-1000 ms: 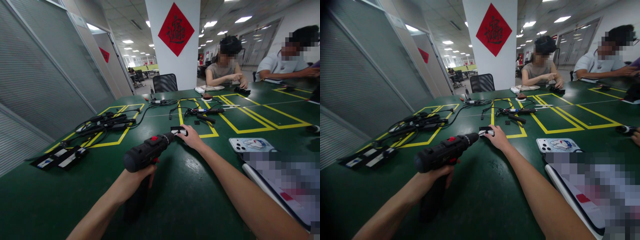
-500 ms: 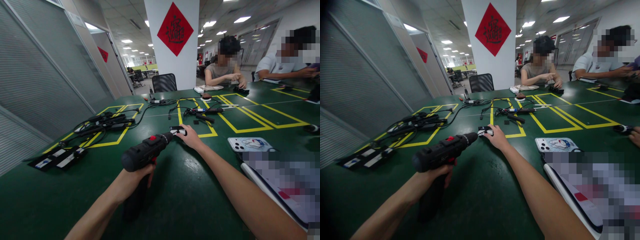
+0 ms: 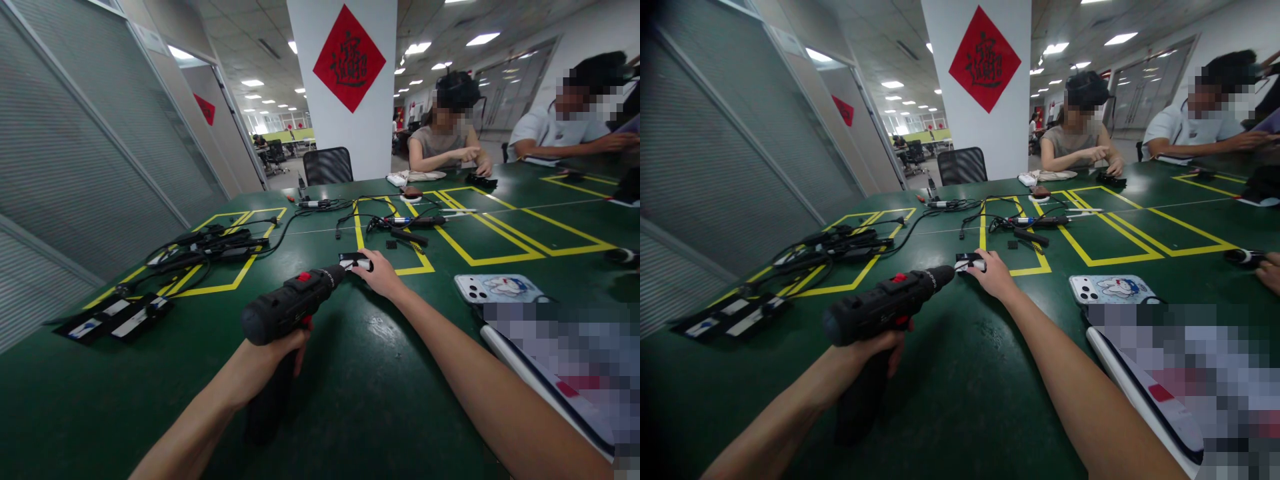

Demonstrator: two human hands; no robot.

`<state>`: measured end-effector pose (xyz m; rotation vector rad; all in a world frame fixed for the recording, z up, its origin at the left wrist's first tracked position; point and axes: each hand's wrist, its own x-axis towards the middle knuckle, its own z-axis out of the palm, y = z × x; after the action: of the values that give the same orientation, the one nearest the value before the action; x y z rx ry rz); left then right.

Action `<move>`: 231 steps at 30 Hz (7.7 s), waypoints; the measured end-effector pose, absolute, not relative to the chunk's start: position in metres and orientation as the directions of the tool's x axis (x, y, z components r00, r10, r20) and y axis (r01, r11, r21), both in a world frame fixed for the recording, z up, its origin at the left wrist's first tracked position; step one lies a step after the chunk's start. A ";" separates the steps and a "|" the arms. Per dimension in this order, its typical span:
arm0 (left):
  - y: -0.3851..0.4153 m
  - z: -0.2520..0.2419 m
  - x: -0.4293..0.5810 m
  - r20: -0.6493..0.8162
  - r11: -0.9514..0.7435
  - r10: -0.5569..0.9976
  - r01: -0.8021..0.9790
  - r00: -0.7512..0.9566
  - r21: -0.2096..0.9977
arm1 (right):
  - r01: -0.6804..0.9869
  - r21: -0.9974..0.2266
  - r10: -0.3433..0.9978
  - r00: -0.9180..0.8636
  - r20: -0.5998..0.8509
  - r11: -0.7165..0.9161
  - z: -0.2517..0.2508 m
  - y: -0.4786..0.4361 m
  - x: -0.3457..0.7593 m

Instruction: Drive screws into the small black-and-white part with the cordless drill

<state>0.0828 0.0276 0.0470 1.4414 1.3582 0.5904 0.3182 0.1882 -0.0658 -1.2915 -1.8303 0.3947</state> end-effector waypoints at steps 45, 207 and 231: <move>0.027 0.052 0.086 -0.295 0.163 0.925 0.451 0.239 0.877 | 0.618 -0.672 0.890 -0.106 0.444 0.409 -0.065 0.187 0.318; 0.028 0.042 0.082 -0.281 0.186 0.925 0.338 0.257 0.922 | 0.710 -0.476 0.851 -0.380 0.362 0.519 -0.043 0.218 0.334; 0.025 0.049 0.081 -0.255 0.149 0.936 0.385 0.241 0.911 | 0.661 -0.624 0.881 -0.125 0.456 0.417 -0.064 0.188 0.319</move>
<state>0.0810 0.0248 0.0489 1.4291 1.3330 0.6415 0.3192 0.1882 -0.0645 -1.3189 -1.8613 0.3421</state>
